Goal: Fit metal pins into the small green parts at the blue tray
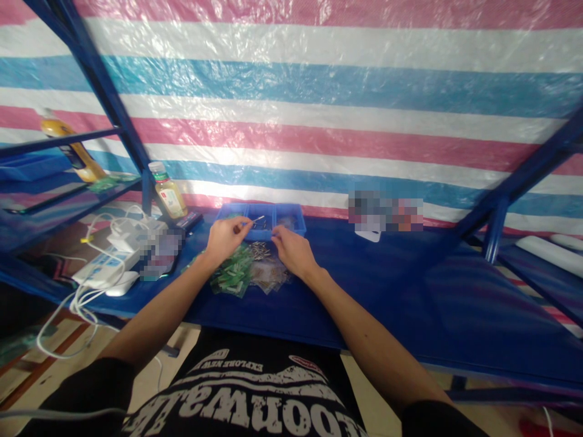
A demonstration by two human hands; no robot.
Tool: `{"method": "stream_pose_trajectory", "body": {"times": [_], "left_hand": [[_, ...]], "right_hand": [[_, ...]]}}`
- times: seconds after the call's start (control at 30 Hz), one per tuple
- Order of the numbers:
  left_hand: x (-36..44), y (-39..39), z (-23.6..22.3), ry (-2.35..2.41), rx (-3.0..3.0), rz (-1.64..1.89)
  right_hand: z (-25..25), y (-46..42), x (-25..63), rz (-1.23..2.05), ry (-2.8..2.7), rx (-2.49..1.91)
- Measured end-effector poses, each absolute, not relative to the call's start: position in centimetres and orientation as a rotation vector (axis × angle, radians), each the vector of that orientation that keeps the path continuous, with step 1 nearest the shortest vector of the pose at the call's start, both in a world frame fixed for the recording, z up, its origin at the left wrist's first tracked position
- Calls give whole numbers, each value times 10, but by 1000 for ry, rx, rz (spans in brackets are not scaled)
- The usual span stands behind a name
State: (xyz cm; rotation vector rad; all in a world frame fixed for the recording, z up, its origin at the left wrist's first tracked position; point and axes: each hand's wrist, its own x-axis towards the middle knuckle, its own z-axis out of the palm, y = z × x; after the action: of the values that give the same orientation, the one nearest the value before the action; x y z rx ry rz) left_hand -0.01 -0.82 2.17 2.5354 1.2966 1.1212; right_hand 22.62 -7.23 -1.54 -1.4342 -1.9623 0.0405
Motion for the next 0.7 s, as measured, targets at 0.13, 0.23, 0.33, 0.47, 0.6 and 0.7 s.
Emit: {"method": "stream_pose_trajectory", "body": {"times": [0.13, 0.23, 0.33, 0.47, 0.6, 0.7], "left_hand": [[-3, -4, 23, 1379, 2506, 1116], [-2, -6, 24, 1269, 2547, 1069], [0, -10, 23, 1142, 2593, 1026], [1, -12, 21, 995, 2652, 948], [2, -14, 21, 905, 2696, 849], [3, -16, 21, 877, 2718, 810]], "right_hand": [[-18, -72, 228, 23, -2123, -1419], [-20, -71, 228, 65, -2200, -1413], [-20, -71, 228, 108, -2234, -1426], [-18, -72, 227, 123, -2259, -1478], [-16, -73, 226, 141, -2283, -1543], [-15, -73, 226, 144, -2294, -1563]]}}
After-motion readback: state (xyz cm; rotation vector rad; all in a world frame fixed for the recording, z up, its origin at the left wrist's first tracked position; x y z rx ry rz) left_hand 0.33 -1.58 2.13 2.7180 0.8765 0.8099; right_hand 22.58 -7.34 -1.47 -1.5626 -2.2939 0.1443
